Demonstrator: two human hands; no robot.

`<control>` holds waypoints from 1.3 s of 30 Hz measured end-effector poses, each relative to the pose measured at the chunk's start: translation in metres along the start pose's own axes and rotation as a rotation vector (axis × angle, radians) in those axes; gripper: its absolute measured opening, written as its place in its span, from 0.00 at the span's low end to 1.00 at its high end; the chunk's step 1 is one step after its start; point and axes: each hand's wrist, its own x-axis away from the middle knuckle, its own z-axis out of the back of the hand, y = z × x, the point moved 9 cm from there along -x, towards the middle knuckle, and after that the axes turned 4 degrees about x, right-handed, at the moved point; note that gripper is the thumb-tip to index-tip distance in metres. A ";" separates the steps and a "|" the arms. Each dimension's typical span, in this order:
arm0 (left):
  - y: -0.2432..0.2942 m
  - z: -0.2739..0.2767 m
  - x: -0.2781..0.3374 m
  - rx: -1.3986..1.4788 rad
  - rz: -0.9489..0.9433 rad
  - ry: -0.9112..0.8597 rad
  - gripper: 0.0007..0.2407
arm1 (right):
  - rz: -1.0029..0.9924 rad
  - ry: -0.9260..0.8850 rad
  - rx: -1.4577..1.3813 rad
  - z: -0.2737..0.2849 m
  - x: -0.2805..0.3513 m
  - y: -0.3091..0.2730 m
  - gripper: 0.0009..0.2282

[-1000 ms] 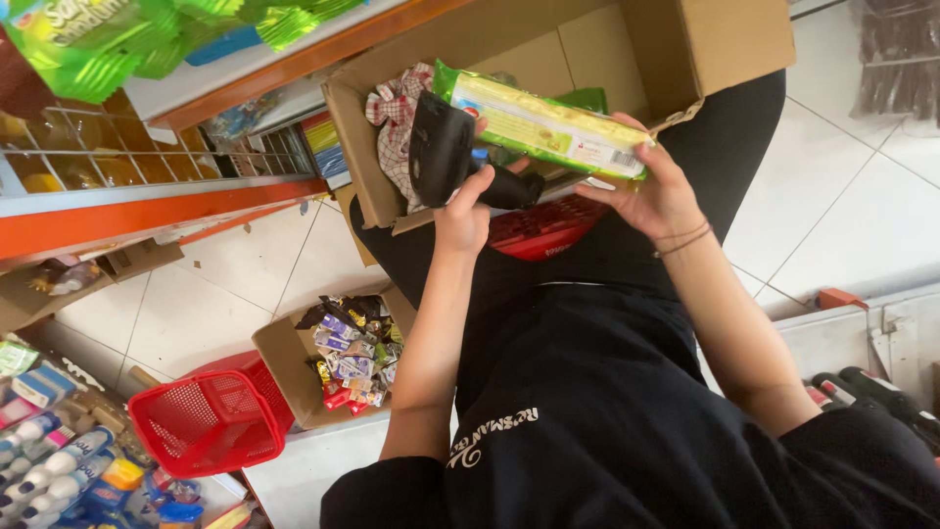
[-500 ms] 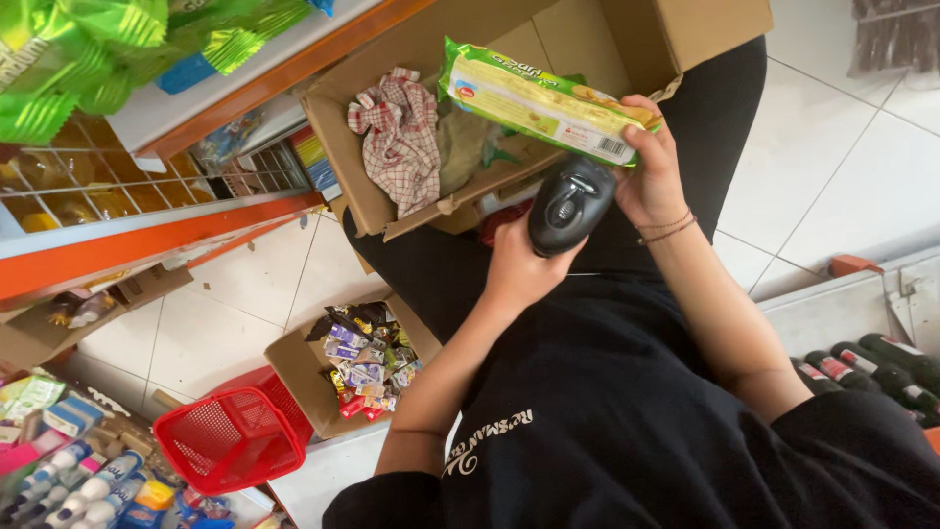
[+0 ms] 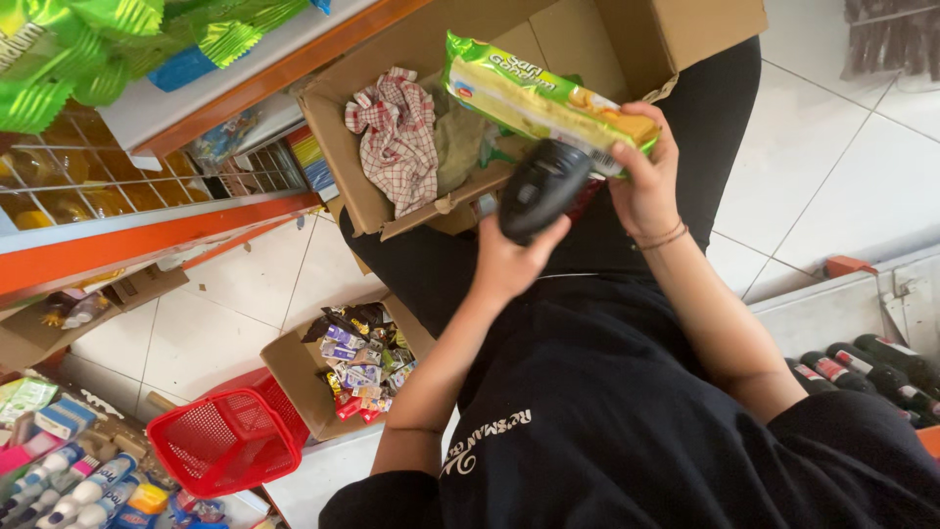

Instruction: The person scans various snack packages with a handheld scanner and organizes them into cardboard boxes while sitting on the floor of a convenience store, later moving the boxes and handling a spray bottle.

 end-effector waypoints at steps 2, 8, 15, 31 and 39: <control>-0.043 0.007 -0.007 0.458 0.313 0.008 0.12 | 0.136 -0.010 0.349 -0.005 0.011 -0.020 0.19; -0.049 0.049 -0.037 1.094 0.296 0.056 0.25 | 0.531 -0.441 0.903 -0.071 0.041 -0.065 0.18; -0.047 0.046 -0.045 1.371 0.316 -0.117 0.30 | 0.696 -0.790 0.914 -0.110 0.071 -0.073 0.28; -0.036 0.073 -0.027 1.500 0.041 -0.238 0.27 | -0.313 -0.112 0.212 0.011 0.000 -0.017 0.20; -0.022 0.073 -0.007 1.461 -0.130 -0.471 0.20 | -0.027 0.009 0.083 0.008 -0.048 -0.071 0.17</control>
